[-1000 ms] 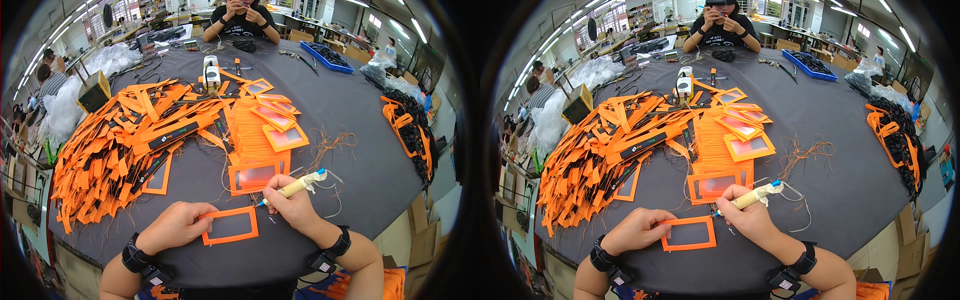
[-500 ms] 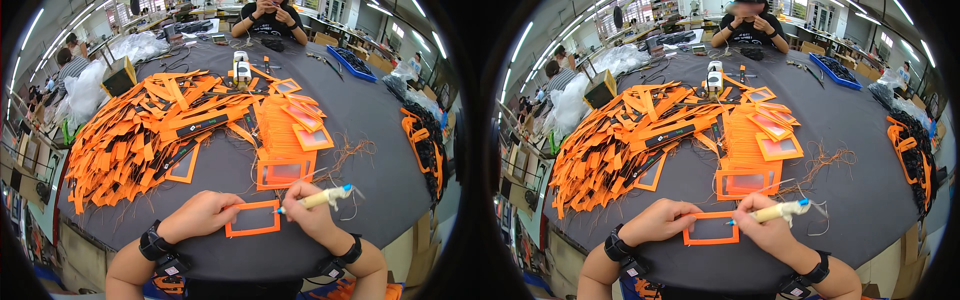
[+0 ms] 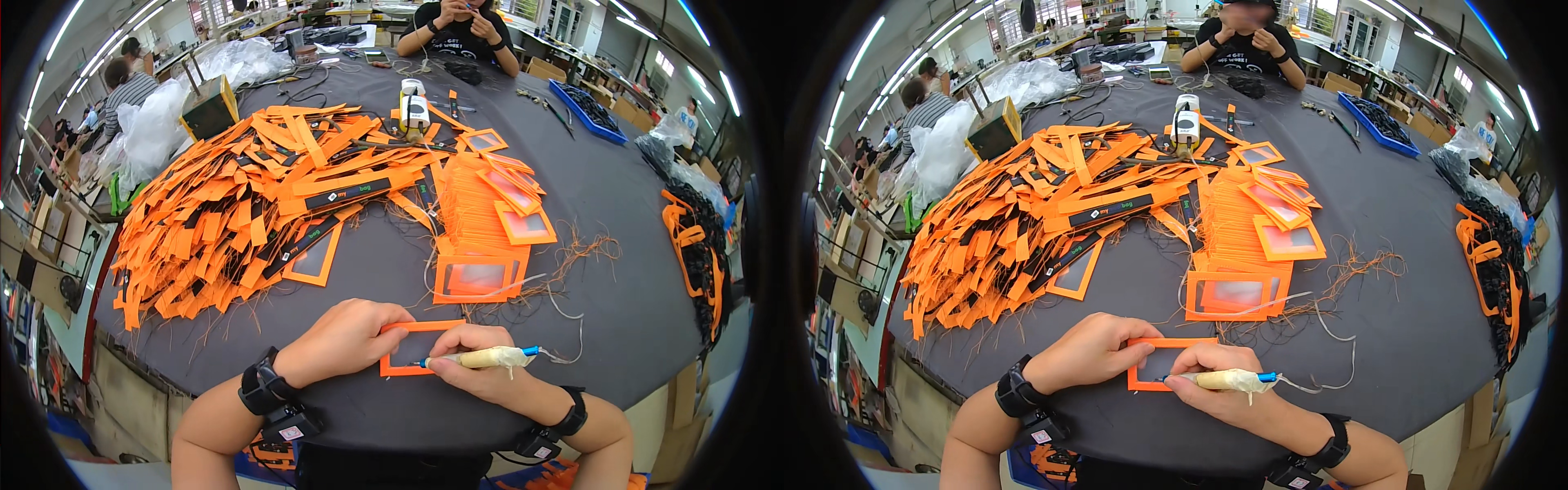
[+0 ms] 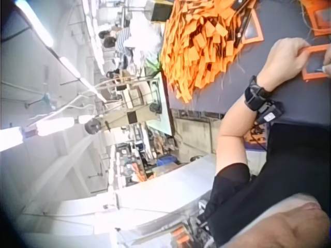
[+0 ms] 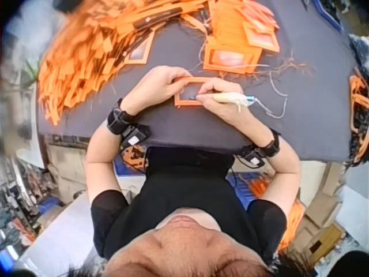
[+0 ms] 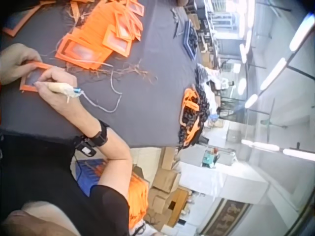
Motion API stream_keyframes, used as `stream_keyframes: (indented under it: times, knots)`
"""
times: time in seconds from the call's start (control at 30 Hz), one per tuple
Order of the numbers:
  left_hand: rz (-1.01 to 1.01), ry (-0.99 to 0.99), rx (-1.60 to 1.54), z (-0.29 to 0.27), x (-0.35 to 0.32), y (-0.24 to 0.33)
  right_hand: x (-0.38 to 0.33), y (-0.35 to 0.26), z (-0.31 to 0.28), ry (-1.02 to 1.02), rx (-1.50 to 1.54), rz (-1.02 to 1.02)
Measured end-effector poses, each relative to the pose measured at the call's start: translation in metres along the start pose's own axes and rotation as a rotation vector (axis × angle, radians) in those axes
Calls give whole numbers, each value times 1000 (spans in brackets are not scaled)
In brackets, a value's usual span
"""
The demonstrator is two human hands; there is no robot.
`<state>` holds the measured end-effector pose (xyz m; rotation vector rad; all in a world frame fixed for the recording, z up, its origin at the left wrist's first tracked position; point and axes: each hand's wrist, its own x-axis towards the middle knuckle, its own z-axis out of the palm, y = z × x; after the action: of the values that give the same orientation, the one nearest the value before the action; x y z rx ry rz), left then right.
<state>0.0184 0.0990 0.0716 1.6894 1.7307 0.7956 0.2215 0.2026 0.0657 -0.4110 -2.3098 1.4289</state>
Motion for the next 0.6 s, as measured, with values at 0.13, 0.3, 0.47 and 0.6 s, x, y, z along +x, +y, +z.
stream_keyframes:
  times: [0.13, 0.3, 0.47, 0.6]
  knots:
    - [-1, 9, -9, 0, 0, 0, 0, 1, 0, -21, -24, -32]
    - [14, 18, -8, 1, 0, -1, 1, 4, 1, -38, -41, -84]
    - [5, 18, -7, 0, 0, 0, 2, 6, 2, -36, -68, -110]
    - [-18, 8, -31, -1, 0, 2, 2, 3, 2, -36, -67, -115]
